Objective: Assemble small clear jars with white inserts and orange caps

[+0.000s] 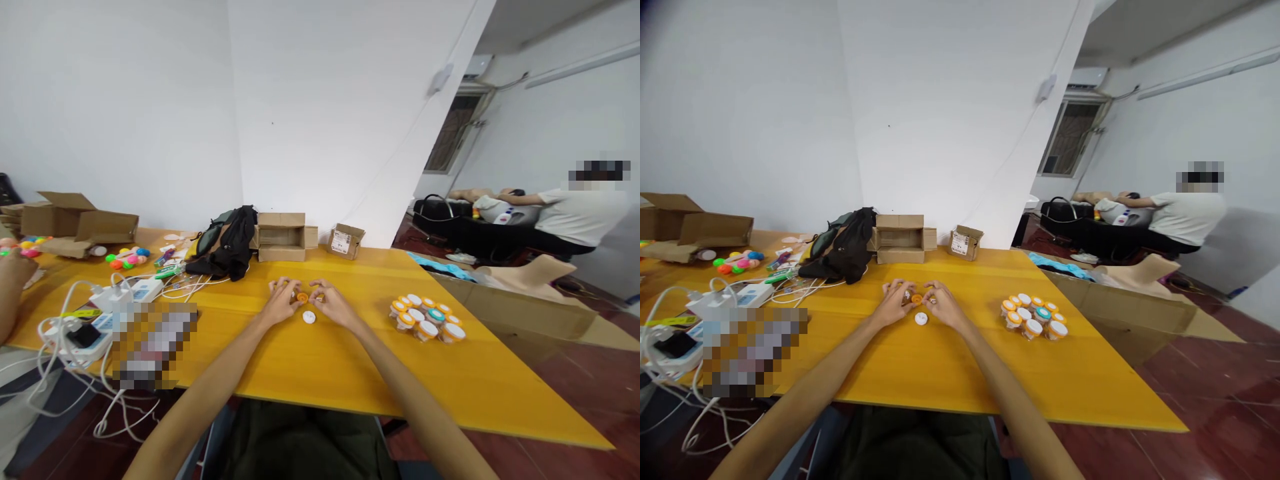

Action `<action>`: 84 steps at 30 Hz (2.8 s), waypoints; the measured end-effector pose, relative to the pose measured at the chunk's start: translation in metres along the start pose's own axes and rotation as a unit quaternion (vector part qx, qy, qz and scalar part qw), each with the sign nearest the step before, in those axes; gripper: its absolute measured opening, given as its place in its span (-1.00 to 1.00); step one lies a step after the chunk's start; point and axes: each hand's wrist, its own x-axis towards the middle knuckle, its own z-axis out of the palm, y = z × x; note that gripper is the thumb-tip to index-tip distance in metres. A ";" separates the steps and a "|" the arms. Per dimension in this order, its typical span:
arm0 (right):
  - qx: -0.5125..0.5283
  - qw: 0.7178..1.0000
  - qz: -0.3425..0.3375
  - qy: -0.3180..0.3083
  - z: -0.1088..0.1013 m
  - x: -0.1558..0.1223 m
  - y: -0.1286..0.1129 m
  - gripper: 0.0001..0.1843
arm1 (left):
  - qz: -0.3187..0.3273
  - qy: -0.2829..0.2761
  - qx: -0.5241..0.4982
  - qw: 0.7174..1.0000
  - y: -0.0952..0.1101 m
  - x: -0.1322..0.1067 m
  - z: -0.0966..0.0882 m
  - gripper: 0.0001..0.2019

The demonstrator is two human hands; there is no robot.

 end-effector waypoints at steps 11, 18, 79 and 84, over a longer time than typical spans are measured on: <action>0.034 0.995 -0.059 0.066 -0.003 -0.036 0.007 -0.90 | 0.096 -0.026 0.021 0.995 0.015 -0.017 -0.008 -0.72; -0.002 0.990 -0.130 0.052 0.003 -0.037 -0.007 -0.89 | 0.125 -0.047 0.038 0.990 0.016 -0.017 -0.005 -0.85; -0.153 0.965 -0.208 0.044 -0.001 -0.043 -0.016 -0.84 | 0.136 -0.057 0.037 0.988 0.021 -0.017 -0.005 -0.86; -0.170 0.960 -0.219 0.040 -0.001 -0.043 -0.017 -0.83 | 0.134 -0.061 0.041 0.988 0.022 -0.016 -0.006 -0.85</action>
